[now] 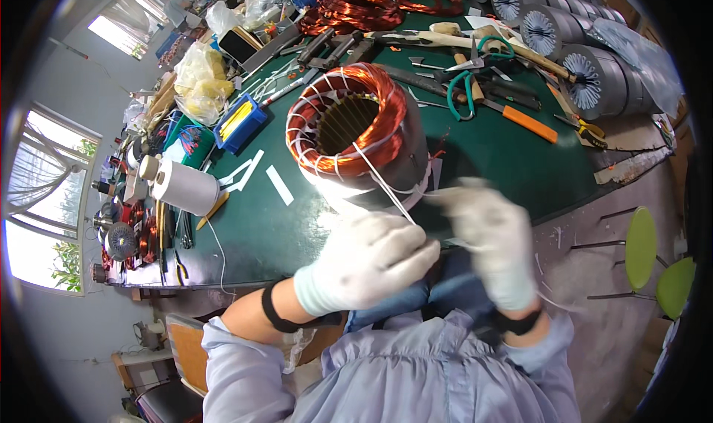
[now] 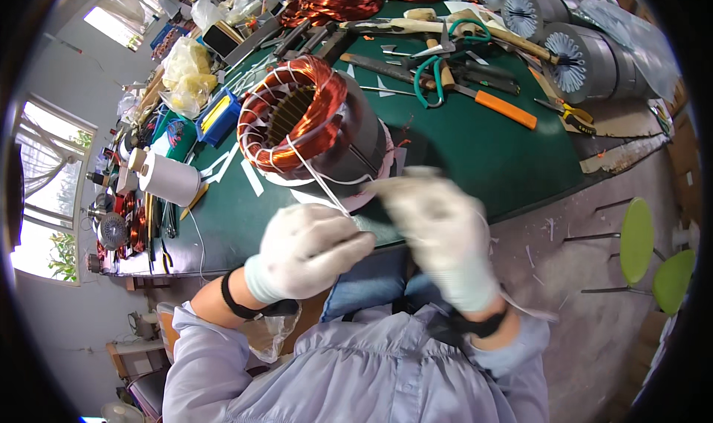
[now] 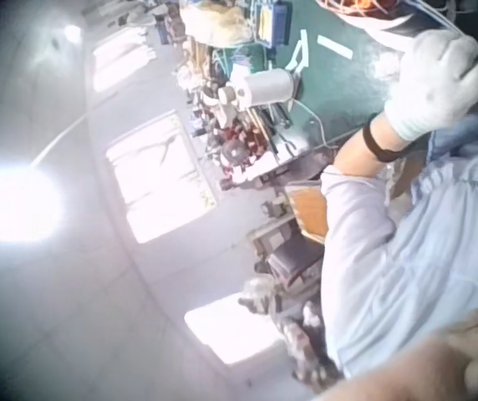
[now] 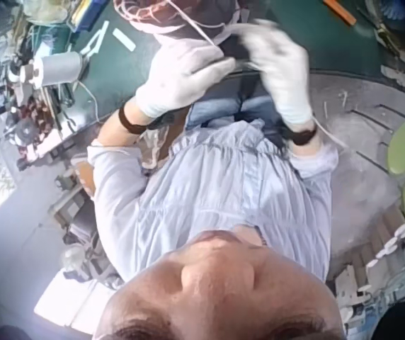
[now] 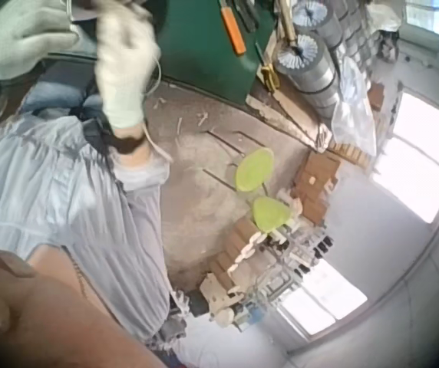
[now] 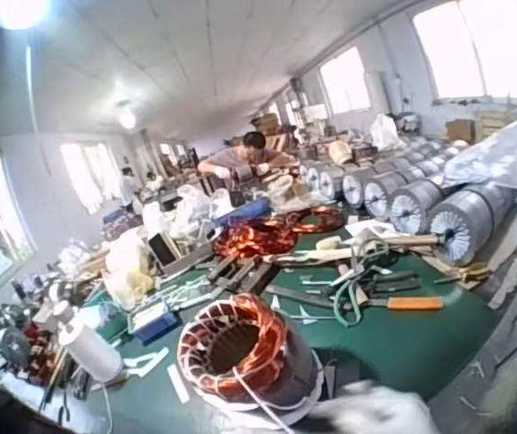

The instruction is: Winding copper wire into a motor stator and securing it with ties and insulation.

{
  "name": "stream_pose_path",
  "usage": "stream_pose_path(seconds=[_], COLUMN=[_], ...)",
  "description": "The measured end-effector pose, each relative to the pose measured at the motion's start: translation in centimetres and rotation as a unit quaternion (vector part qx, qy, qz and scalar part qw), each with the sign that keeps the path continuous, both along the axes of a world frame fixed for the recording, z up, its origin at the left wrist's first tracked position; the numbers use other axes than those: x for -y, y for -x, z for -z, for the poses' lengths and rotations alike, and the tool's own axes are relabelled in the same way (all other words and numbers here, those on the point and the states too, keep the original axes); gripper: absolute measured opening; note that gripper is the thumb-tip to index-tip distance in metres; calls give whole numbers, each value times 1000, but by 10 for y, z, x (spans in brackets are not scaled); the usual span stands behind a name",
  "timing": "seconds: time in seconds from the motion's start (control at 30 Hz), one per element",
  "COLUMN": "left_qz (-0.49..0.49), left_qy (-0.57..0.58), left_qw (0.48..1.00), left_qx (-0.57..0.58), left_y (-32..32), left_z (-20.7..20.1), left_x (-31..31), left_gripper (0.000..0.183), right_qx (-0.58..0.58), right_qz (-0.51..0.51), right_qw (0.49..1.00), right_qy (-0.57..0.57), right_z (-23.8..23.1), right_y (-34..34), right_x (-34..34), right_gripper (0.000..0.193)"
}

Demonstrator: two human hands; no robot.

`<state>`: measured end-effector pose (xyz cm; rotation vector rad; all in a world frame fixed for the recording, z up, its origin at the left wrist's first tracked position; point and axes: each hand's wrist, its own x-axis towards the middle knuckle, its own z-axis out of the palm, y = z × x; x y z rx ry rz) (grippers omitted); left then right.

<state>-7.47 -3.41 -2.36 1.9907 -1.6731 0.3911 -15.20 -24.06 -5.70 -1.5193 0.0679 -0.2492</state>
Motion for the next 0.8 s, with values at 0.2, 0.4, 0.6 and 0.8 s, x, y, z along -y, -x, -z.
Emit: stream_pose_path(seconds=[0.2,0.4,0.6,0.8], left_qz=[-162,-132,-186,-275], left_qy=[87,154,138,147], left_qw=[980,976,969,943], left_qx=[70,78,-87,-119], left_y=[-26,-58,-47,-45], left_z=[-31,-7,-18,-6], left_x=[-18,-30,-16,-10], left_gripper=[39,32,39,26], right_qx=[293,118,288,69], right_qz=[-69,-190,-83,-45], right_qw=[949,928,953,992], right_qy=[91,-298,50,-96], right_z=[-12,4,38,24], right_y=[-31,-26,-46,18], right_x=[-13,-70,-62,-29], right_gripper=[30,33,23,19])
